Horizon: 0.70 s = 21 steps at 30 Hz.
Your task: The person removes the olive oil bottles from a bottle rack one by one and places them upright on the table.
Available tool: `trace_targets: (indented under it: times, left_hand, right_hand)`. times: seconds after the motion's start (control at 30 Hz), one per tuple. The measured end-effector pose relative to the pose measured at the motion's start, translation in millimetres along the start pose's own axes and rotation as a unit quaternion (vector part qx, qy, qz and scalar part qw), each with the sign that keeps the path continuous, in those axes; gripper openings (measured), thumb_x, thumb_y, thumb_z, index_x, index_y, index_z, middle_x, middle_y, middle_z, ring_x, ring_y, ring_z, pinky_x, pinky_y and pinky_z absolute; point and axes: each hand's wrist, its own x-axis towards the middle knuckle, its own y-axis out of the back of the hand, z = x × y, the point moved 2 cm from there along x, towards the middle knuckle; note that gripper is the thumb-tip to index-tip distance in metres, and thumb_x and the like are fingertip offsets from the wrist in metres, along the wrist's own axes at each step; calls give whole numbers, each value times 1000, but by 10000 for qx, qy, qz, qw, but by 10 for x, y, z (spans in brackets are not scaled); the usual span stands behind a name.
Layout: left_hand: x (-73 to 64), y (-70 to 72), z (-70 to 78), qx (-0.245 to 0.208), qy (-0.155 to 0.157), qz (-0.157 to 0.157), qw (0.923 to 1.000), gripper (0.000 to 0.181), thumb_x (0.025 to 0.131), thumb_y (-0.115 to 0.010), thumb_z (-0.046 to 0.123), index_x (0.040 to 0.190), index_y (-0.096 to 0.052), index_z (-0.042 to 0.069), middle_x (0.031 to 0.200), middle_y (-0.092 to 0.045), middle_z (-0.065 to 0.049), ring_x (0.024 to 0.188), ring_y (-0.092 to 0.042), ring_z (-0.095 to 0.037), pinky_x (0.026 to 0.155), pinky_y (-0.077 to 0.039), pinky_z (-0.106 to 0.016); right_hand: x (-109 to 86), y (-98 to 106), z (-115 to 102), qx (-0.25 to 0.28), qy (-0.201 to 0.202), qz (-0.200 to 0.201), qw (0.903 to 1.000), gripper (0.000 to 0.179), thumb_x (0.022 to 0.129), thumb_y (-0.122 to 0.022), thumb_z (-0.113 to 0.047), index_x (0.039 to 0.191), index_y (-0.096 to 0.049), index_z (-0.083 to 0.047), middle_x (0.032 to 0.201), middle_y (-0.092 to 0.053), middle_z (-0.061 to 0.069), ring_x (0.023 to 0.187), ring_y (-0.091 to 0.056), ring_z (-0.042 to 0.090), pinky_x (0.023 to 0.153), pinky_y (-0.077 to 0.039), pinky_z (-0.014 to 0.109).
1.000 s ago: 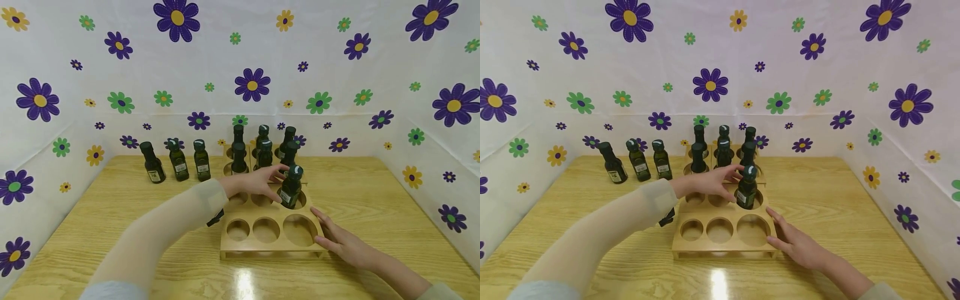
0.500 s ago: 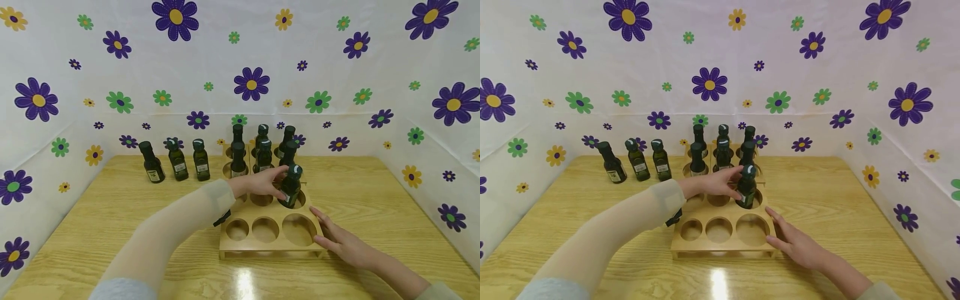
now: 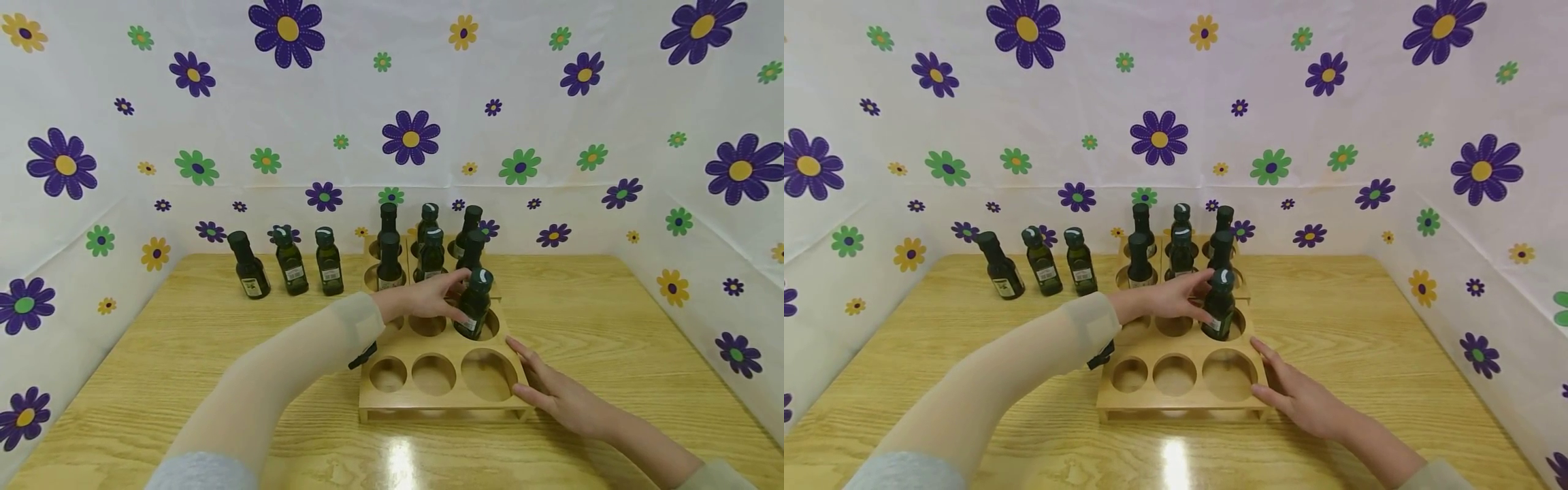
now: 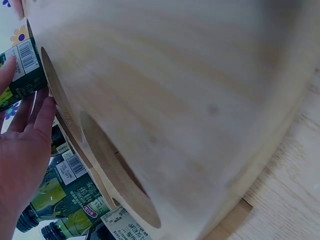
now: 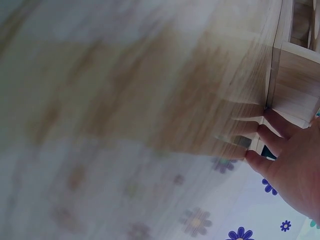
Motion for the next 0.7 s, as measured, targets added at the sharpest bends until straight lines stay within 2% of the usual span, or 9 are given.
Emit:
trace_targets:
  times: [0.27, 0.37, 0.53, 0.7]
  left_hand:
    - [-10, 32, -2, -75, -233, 43, 9997, 62, 88, -69, -2, 139, -34, 5, 134, -54, -17, 126, -51, -23, 105, -37, -28]
    - [-39, 65, 37, -19, -296, 161, 9994, 67, 89, -69, 0, 144, -31, 5, 136, -53, -16, 126, -50, -23, 105, -37, -29]
    - [-108, 126, 141, -86, -604, 238, 9979, 68, 88, -69, -2, 144, -31, 4, 136, -53, -17, 125, -51, -24, 106, -38, -34]
    - [-201, 185, 219, 67, -649, 351, 9973, 69, 89, -70, 2, 145, -29, 6, 142, -47, -17, 130, -47, -25, 107, -37, -31]
  right_hand:
    - [1, -6, -3, -24, 25, 24, 10000, 66, 105, -45, -28, 157, -6, -17, 156, -14, 26, 134, -31, 47, 102, -31, 60]
    - [-2, -8, -7, -61, 35, 52, 10000, 66, 105, -45, -28, 157, -6, -17, 156, -16, 26, 134, -32, 46, 101, -31, 60]
    - [1, -11, -9, -97, 11, 57, 9999, 66, 105, -45, -28, 157, -7, -18, 156, -16, 26, 134, -32, 45, 102, -32, 59]
    - [-1, -10, -4, -28, -24, 32, 10000, 66, 105, -45, -28, 157, -6, -18, 156, -15, 26, 135, -31, 46, 102, -31, 59]
